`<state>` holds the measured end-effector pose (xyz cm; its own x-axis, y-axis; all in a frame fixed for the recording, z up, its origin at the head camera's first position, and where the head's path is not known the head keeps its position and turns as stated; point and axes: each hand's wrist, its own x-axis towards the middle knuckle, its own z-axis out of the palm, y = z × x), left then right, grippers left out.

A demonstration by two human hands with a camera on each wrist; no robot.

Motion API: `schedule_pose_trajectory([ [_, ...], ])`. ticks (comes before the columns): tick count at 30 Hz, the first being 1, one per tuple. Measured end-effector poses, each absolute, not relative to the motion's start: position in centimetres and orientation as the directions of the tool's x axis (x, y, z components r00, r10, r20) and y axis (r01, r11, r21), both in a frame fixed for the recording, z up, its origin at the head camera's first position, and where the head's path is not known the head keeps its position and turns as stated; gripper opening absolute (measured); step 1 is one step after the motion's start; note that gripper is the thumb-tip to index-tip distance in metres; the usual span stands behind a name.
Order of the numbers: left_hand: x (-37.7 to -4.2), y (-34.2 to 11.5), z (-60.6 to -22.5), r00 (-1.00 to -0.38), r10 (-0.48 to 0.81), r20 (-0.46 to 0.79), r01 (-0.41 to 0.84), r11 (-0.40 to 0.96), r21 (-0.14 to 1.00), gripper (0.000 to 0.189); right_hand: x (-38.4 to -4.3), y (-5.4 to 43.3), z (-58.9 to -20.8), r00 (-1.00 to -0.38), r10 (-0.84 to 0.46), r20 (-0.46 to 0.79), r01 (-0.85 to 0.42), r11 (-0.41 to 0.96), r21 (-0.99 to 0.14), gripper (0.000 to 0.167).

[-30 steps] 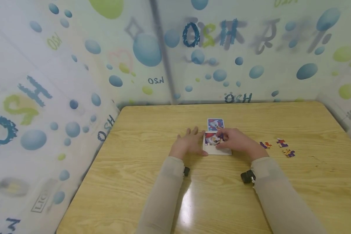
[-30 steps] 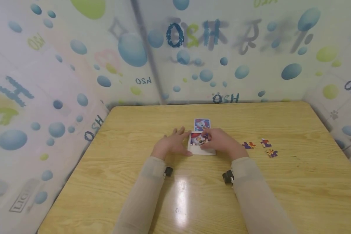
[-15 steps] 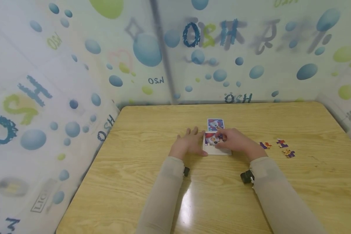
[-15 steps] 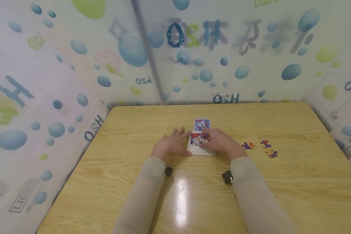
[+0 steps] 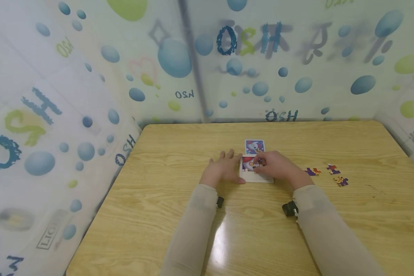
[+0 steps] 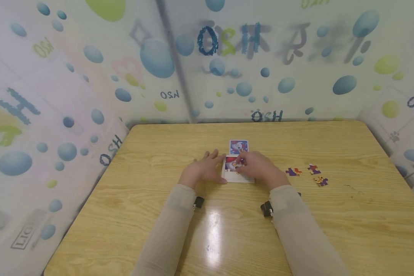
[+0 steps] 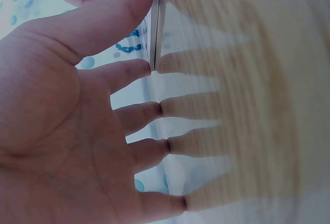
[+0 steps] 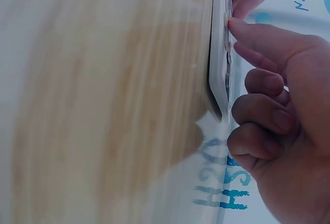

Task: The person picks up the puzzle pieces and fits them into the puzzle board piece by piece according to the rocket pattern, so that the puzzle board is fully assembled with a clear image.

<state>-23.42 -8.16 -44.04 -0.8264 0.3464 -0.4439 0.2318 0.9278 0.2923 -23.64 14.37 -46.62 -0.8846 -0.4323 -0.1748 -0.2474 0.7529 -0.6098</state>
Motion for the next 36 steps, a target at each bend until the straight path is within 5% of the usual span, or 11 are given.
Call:
schedule_pose_trajectory([
  [17,-23.5,-8.1,-44.2,-0.828,0.34,-0.446,0.231,0.931,0.282,0.103,-24.0,15.0,-45.0,-0.877,-0.434,-0.205,-0.246,0.774,-0.584,0.032],
  [26,-23.4,-8.2,-44.3,-0.829,0.348,-0.438,0.231,0.926,0.299,0.104,-23.9,21.3,-40.3,-0.879,-0.452,-0.151,-0.309,0.782,-0.541,0.043],
  [36,-23.5,-8.1,-44.3,-0.83,0.337,-0.443,0.215,0.928,0.303,0.103,-22.3,29.1,-40.5,-0.891,-0.411,-0.195,-0.23,0.776,-0.587,0.043],
])
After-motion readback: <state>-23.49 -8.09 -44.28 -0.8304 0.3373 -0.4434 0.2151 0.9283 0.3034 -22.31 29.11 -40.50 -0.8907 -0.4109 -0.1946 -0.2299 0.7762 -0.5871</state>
